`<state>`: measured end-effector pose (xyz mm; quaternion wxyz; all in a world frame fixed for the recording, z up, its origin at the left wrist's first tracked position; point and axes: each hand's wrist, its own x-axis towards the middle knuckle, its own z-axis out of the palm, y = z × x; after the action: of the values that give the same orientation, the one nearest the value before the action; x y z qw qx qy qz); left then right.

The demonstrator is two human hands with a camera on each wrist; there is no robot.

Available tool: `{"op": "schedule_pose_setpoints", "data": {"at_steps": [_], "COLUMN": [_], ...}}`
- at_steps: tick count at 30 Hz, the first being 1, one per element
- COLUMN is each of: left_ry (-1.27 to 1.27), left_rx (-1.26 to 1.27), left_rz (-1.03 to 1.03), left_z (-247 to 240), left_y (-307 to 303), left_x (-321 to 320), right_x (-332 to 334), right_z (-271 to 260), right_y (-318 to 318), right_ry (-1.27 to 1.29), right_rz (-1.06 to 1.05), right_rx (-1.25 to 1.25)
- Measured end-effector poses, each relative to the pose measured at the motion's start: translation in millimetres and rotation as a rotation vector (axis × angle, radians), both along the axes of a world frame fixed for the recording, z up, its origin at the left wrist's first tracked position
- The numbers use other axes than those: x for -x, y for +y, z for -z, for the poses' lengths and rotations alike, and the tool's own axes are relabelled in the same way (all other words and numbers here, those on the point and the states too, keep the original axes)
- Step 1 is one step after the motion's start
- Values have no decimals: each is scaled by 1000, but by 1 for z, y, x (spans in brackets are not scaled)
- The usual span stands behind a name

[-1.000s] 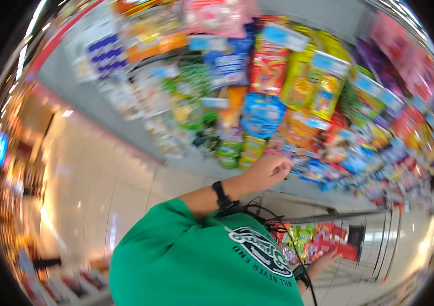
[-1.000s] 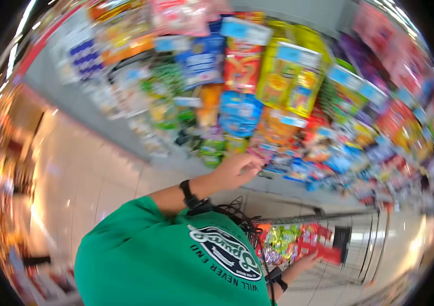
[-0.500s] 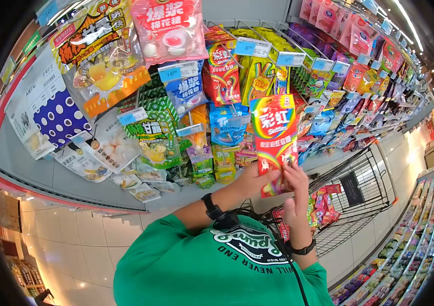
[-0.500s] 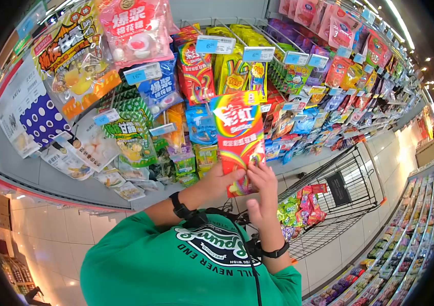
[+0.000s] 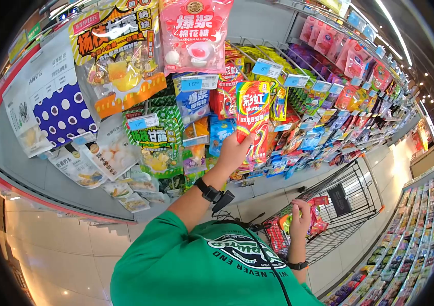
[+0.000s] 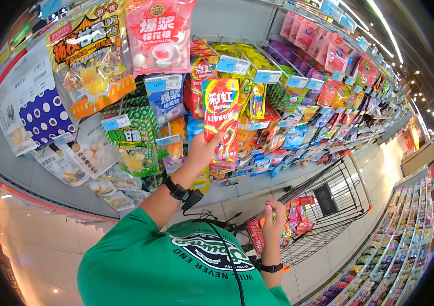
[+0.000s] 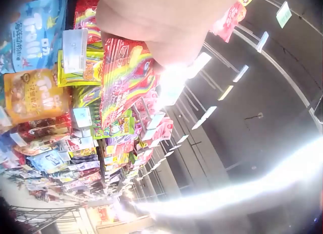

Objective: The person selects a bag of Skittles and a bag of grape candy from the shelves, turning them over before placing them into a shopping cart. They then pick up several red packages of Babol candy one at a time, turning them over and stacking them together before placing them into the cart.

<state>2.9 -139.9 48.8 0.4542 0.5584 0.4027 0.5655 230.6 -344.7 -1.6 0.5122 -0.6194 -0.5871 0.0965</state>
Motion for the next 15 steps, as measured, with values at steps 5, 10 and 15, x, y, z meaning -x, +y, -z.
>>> {"op": "schedule_pose_setpoints", "data": {"at_steps": [5, 10, 15], "left_ry": [55, -19, 24], "left_rx": [48, -13, 25], "left_rz": [-10, -32, -43], "left_z": [4, 13, 7], "left_y": [8, 18, 17], "left_x": [-6, -13, -13], "right_x": [-19, -36, -42], "right_z": [-1, 9, 14], "right_y": [-9, -12, -12], "right_ry": [95, 221, 230], "right_rz": [124, 169, 181], "right_rx": [11, 52, 47]}}
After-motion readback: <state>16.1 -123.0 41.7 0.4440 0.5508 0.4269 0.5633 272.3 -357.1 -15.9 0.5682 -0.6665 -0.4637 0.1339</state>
